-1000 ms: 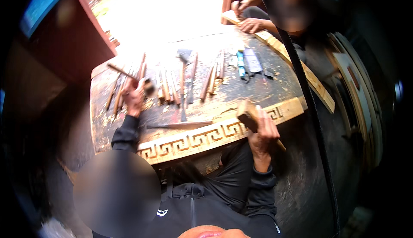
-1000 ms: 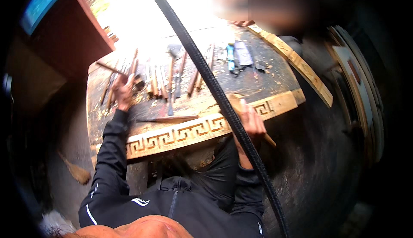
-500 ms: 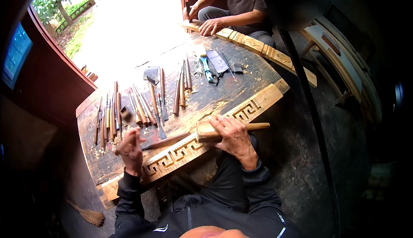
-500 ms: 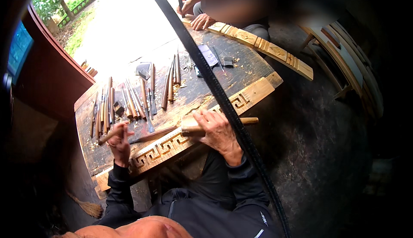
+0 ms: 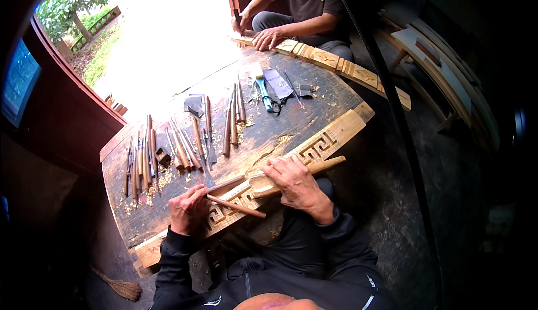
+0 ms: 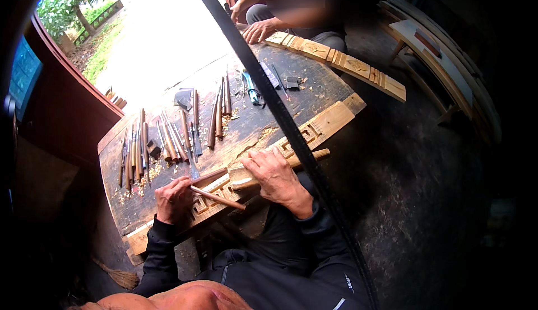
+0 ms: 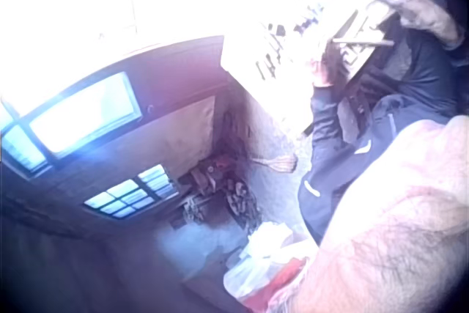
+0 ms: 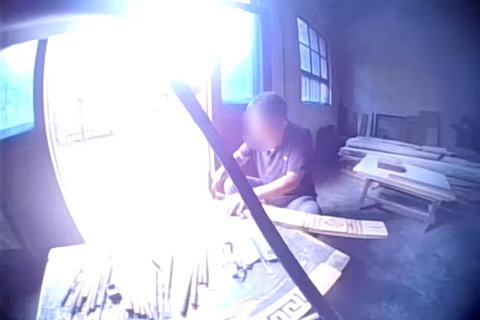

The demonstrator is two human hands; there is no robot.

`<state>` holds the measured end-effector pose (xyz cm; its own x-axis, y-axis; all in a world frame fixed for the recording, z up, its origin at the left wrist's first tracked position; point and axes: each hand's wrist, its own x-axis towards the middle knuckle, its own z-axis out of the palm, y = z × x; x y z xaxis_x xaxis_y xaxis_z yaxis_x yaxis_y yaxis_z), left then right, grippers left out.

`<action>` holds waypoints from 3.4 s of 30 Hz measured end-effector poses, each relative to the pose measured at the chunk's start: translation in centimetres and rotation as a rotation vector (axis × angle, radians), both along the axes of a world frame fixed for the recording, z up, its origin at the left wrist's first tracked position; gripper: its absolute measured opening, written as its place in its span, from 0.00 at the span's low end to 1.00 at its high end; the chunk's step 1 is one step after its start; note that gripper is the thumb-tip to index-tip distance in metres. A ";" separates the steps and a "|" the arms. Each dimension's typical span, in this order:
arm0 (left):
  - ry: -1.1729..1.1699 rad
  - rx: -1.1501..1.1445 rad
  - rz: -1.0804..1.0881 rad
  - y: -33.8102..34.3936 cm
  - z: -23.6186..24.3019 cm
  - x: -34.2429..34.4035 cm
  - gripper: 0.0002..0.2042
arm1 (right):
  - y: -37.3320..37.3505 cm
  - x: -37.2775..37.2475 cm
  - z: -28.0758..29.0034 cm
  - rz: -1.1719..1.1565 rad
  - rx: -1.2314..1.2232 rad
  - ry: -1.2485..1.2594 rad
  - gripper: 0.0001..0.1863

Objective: The person carves a decorative pattern into a wood plank by placing a chisel against the wood and striking the end of the tool with a wooden mallet.

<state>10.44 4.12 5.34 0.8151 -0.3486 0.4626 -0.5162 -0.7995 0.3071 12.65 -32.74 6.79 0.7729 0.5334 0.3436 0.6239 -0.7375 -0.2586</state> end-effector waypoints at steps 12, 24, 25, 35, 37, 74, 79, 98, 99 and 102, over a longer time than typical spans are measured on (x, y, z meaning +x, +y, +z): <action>-0.001 0.100 0.094 3.5 0.1 0.4 0.02 | 0.3 1.4 0.1 0.090 0.111 -0.132 0.22; 0.027 -0.532 0.391 6.1 -3.3 -1.8 0.03 | -0.2 0.1 0.4 0.026 0.094 -0.110 0.22; 0.097 -0.762 0.459 5.1 -3.4 -2.3 0.04 | -0.1 0.1 0.2 0.030 0.117 -0.095 0.24; 0.078 -1.220 0.540 7.6 -0.5 3.7 0.14 | -0.1 0.0 1.2 0.052 0.133 0.068 0.31; -0.039 -1.171 0.611 8.4 0.2 5.1 0.11 | 0.3 0.1 1.3 0.067 0.152 0.067 0.32; -0.139 -0.372 0.426 -4.7 -4.9 -8.5 0.09 | -0.7 0.5 0.2 0.066 0.215 0.000 0.27; -0.202 -0.240 0.428 -3.5 -6.4 -7.8 0.07 | -0.6 0.4 0.2 0.064 0.218 -0.029 0.27; -0.137 -0.641 0.428 1.8 -9.0 -9.0 0.09 | 1.5 0.2 -0.1 0.102 0.210 -0.037 0.27; -0.128 -0.728 0.413 1.7 -9.3 -8.9 0.09 | 1.5 0.2 0.0 0.089 0.218 -0.051 0.28; -0.087 -0.936 0.408 1.2 -9.2 -8.5 0.09 | 0.6 -0.4 1.0 0.033 0.290 -0.245 0.29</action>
<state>1.97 5.36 -3.81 0.7416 0.4789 0.4698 -0.3086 -0.3782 0.8728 12.22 -32.16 7.79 0.6331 0.4101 0.6565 0.7153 -0.6341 -0.2938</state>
